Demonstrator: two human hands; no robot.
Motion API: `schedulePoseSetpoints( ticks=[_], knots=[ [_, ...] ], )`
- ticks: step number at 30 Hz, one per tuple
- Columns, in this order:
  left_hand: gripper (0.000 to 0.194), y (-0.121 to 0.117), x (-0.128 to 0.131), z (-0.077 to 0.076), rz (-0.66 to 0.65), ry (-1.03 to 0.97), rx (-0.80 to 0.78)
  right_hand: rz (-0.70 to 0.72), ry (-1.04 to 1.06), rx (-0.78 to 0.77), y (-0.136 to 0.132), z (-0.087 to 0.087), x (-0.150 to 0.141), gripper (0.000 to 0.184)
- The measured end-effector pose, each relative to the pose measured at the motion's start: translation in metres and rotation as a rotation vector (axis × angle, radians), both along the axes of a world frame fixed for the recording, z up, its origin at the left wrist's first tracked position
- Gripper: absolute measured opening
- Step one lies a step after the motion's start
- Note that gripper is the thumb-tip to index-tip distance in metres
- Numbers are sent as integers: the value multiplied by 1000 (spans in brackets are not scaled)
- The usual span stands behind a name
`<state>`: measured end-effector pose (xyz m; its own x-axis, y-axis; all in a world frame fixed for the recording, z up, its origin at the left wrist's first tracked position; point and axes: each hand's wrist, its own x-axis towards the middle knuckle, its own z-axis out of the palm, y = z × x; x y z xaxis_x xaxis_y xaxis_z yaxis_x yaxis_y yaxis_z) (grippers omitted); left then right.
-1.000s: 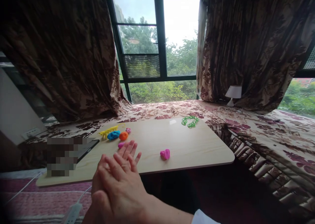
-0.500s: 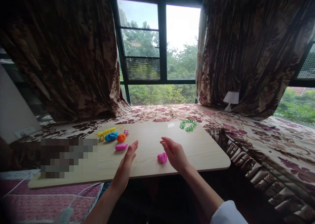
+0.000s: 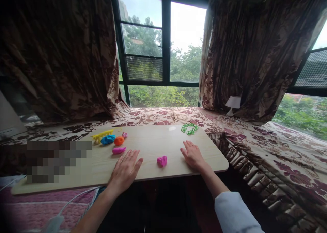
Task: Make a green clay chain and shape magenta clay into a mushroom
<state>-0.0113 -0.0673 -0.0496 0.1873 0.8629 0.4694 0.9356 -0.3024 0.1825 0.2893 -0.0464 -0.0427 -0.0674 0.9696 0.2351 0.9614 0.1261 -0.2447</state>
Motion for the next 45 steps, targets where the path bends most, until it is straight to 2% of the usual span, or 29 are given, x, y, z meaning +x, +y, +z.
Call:
schedulePoseSetpoints(
  ticks=[3,7,9,11,15,17,19,21,26,28,30,33,36,38,40,45],
  knots=[
    [56,0,-2,0,0,6,5,-2,2,-23,-8,0,1,57],
    [56,-1,-2,-2,-8,9,13,36,-38,0,-43,-10,9,66],
    [57,-1,-1,-4,-7,8,13,42,-61,6,-52,-11,11,70],
    [57,0,-1,-4,-8,6,13,32,-59,-34,-48,-7,9,71],
    [56,0,0,-2,-16,18,7,-36,6,-132,-11,8,-3,65],
    [56,-1,0,-1,-21,25,6,-71,26,-134,2,12,-7,63],
    [56,-2,-1,0,-26,25,12,-64,24,-105,3,10,-7,63],
    [55,-3,-1,1,-25,17,21,-26,12,-70,-11,2,-4,63],
    [53,-5,0,2,-31,-17,24,19,-48,33,-69,-21,10,64],
    [53,-6,0,2,-35,-20,22,11,-54,33,-76,-23,11,65],
    [53,-5,0,1,-37,-19,22,-17,-35,-9,-65,-19,8,64],
    [53,-4,1,1,-40,-9,34,-95,2,-101,-25,-6,1,64],
    [53,-3,0,1,-45,2,38,-144,7,-129,11,4,-4,64],
    [54,-3,0,2,-46,3,32,-146,5,-122,18,5,-4,64],
    [54,-4,-1,2,-41,1,31,-126,4,-115,8,0,-3,65],
    [53,-5,-1,2,-39,4,34,-14,-4,-69,-52,-15,10,69]
  ],
)
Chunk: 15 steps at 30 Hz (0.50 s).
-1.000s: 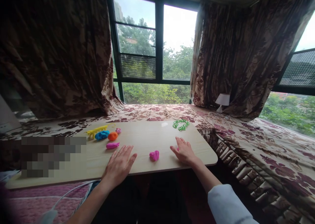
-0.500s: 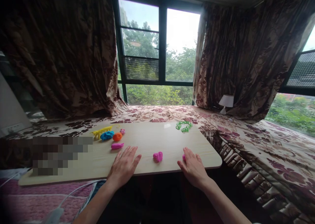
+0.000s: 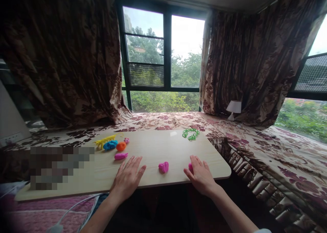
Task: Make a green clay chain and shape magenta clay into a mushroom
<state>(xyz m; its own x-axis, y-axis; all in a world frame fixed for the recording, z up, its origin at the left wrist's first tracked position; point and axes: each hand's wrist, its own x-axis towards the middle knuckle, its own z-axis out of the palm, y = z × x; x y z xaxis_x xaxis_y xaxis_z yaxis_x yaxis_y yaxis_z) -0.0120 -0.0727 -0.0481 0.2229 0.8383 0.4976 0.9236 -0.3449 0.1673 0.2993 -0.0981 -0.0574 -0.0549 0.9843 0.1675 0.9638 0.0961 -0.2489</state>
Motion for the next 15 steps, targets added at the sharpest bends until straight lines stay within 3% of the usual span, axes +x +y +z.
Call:
schedulePoseSetpoints(
  ticks=[3,11,15],
  knots=[
    [53,0,1,-1,-3,6,-1,-1,4,-32,-7,1,3,70],
    [53,4,2,-2,18,66,3,-82,12,-102,71,24,-2,68],
    [53,3,1,-3,21,73,10,-50,9,-85,50,15,1,72]
  ],
)
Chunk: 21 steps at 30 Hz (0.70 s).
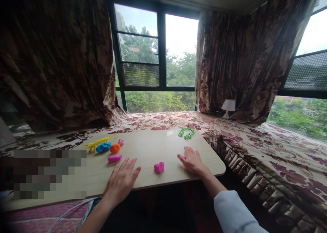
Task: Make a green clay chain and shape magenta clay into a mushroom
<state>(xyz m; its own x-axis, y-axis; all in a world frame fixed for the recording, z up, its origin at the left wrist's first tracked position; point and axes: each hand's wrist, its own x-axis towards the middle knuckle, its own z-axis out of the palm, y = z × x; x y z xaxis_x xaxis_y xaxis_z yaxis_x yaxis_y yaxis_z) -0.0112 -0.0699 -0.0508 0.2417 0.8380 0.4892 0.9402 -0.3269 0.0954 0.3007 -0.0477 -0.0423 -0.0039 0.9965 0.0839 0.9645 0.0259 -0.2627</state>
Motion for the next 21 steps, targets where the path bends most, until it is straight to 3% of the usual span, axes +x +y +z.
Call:
schedulePoseSetpoints(
  ticks=[4,7,16,18,21],
  knots=[
    [53,-1,0,0,-3,-3,-16,95,-15,74,-48,-16,7,76],
    [53,-1,1,1,-1,-8,-24,114,-26,78,-62,-18,10,78],
    [51,1,1,0,-7,-5,-5,16,-15,-42,12,13,7,72],
    [51,0,0,0,-6,-4,2,11,-21,-40,12,13,7,71],
    [52,-1,0,0,-10,-6,7,46,-29,-12,-11,3,8,72]
  ],
)
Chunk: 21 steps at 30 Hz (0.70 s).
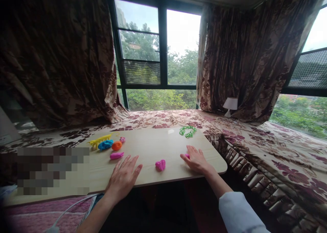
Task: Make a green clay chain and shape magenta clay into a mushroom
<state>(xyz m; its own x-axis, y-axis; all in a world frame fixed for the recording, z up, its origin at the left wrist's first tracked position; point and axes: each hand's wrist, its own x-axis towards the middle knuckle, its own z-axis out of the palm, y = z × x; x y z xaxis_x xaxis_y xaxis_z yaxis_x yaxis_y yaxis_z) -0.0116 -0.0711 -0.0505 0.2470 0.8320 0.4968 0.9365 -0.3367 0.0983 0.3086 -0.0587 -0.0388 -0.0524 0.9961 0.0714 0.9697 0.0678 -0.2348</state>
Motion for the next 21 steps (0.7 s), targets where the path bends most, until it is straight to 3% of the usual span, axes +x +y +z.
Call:
schedulePoseSetpoints(
  ticks=[4,7,13,16,21],
  knots=[
    [51,-1,0,1,-7,-7,-4,77,-12,98,-52,-15,7,74],
    [51,-1,0,2,-4,-9,-5,128,11,127,-76,-19,14,65],
    [49,0,-1,2,-24,-28,-2,197,190,74,-68,-12,24,48],
    [48,1,-1,3,-52,-110,-13,206,271,174,-60,-7,22,41],
    [43,-22,17,25,-129,-567,-111,248,542,333,-65,17,-18,27]
  ],
)
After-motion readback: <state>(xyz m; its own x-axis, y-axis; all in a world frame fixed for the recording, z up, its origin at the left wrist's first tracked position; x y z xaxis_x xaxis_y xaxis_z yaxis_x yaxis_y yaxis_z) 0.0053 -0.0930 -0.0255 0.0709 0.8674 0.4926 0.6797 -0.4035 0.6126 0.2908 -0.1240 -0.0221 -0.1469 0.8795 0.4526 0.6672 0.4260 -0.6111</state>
